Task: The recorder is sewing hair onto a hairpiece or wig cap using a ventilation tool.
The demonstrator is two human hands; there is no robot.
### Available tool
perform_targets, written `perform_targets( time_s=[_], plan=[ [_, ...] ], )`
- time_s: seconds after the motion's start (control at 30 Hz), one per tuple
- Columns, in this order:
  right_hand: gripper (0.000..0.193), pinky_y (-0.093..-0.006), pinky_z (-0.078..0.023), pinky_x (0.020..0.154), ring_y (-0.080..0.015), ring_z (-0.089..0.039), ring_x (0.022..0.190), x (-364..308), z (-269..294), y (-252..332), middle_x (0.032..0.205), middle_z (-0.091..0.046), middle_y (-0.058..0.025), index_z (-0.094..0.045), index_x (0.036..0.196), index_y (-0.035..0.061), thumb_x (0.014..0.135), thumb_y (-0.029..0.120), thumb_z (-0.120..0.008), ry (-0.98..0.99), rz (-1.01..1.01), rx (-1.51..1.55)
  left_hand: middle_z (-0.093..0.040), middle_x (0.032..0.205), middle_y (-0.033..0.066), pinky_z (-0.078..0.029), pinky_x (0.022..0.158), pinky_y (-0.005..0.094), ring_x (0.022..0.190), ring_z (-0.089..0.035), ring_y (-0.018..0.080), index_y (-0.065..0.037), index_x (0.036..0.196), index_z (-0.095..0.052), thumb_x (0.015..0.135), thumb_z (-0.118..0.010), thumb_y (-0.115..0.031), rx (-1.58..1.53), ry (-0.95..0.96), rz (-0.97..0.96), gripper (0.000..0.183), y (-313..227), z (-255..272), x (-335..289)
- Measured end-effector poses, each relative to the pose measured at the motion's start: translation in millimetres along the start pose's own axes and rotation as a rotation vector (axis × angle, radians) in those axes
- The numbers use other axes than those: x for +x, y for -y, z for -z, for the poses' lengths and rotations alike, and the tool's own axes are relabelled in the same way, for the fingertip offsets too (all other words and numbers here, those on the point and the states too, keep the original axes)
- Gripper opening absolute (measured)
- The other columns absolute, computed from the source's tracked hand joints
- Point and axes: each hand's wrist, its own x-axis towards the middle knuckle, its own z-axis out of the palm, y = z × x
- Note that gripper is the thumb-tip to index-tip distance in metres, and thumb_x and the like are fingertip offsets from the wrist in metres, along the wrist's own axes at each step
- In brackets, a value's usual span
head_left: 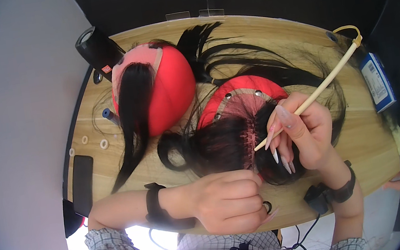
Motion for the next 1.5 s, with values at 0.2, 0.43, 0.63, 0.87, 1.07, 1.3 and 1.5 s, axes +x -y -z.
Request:
perform_targets(
  time_s=[0.2, 0.43, 0.63, 0.87, 1.07, 1.3, 1.5],
  plan=[
    [0.018, -0.0154, -0.036, 0.043, -0.0028, -0.048, 0.047, -0.1, 1.7, -0.4, 0.076, -0.063, -0.0080, -0.059, 0.099, -0.0031, 0.100, 0.013, -0.050, -0.007, -0.007, 0.003, -0.050, 0.071, 0.0078, -0.052, 0.061, 0.0310, 0.067, -0.051, 0.0202, 0.001, 0.072, -0.058, 0.074, -0.070, 0.004, -0.014, -0.017, 0.006, 0.012, -2.1, -2.1, 3.4],
    [0.018, -0.0157, -0.035, 0.042, -0.0024, -0.047, 0.046, 0.5, 3.9, -0.9, 0.073, -0.060, -0.0064, -0.057, 0.095, -0.0013, 0.101, 0.014, -0.049, 0.022, -0.002, -0.008, -0.050, 0.069, 0.0072, -0.051, 0.059, 0.0304, 0.065, -0.051, 0.0194, 0.001, 0.070, -0.058, 0.073, -0.070, 0.004, 0.008, -0.047, 0.000, 0.013, -2.3, -5.0, 2.6],
    [0.016, -0.0162, -0.034, 0.040, -0.0023, -0.045, 0.044, 2.2, 2.0, -4.1, 0.068, -0.059, -0.0050, -0.056, 0.092, -0.0001, 0.100, 0.013, -0.051, -0.015, 0.003, 0.023, -0.049, 0.068, 0.0068, -0.050, 0.058, 0.0303, 0.063, -0.049, 0.0187, 0.001, 0.069, -0.058, 0.073, -0.070, 0.003, 0.004, -0.024, -0.003, 0.012, -1.7, -3.4, 3.1],
    [0.013, -0.0167, -0.035, 0.040, -0.0028, -0.045, 0.042, 3.9, 2.8, -1.9, 0.062, -0.056, -0.0024, -0.052, 0.085, 0.0020, 0.096, 0.007, -0.058, -0.052, -0.041, 0.030, -0.048, 0.066, 0.0062, -0.049, 0.057, 0.0300, 0.061, -0.048, 0.0177, 0.000, 0.070, -0.059, 0.074, -0.069, 0.004, 0.014, -0.026, -0.014, 0.012, 0.2, -5.1, 2.6],
    [0.016, -0.0173, -0.039, 0.044, -0.0041, -0.047, 0.043, 5.9, 0.4, -1.6, 0.060, -0.054, -0.0022, -0.050, 0.081, 0.0018, 0.092, 0.003, -0.062, -0.082, -0.026, 0.072, -0.048, 0.066, 0.0057, -0.049, 0.058, 0.0302, 0.061, -0.048, 0.0174, 0.000, 0.070, -0.059, 0.075, -0.069, 0.002, 0.013, -0.031, -0.009, 0.012, 0.5, -6.1, 2.6],
    [0.017, -0.0177, -0.039, 0.039, -0.0047, -0.048, 0.041, 5.3, 3.3, -2.4, 0.059, -0.055, -0.0042, -0.050, 0.079, 0.0006, 0.091, 0.002, -0.063, -0.089, -0.050, 0.100, -0.047, 0.066, 0.0051, -0.049, 0.058, 0.0303, 0.060, -0.047, 0.0173, 0.000, 0.070, -0.058, 0.076, -0.069, 0.002, 0.012, -0.026, 0.007, 0.012, 0.0, -5.9, 3.0],
    [0.017, -0.0174, -0.036, 0.036, -0.0051, -0.049, 0.040, 4.8, 5.2, -6.2, 0.060, -0.056, -0.0057, -0.051, 0.081, -0.0006, 0.090, 0.003, -0.064, -0.079, -0.010, 0.073, -0.046, 0.066, 0.0051, -0.048, 0.058, 0.0304, 0.060, -0.046, 0.0175, 0.000, 0.070, -0.058, 0.075, -0.070, 0.003, 0.022, -0.034, 0.006, 0.013, 1.2, -8.0, 2.1]
  ],
)
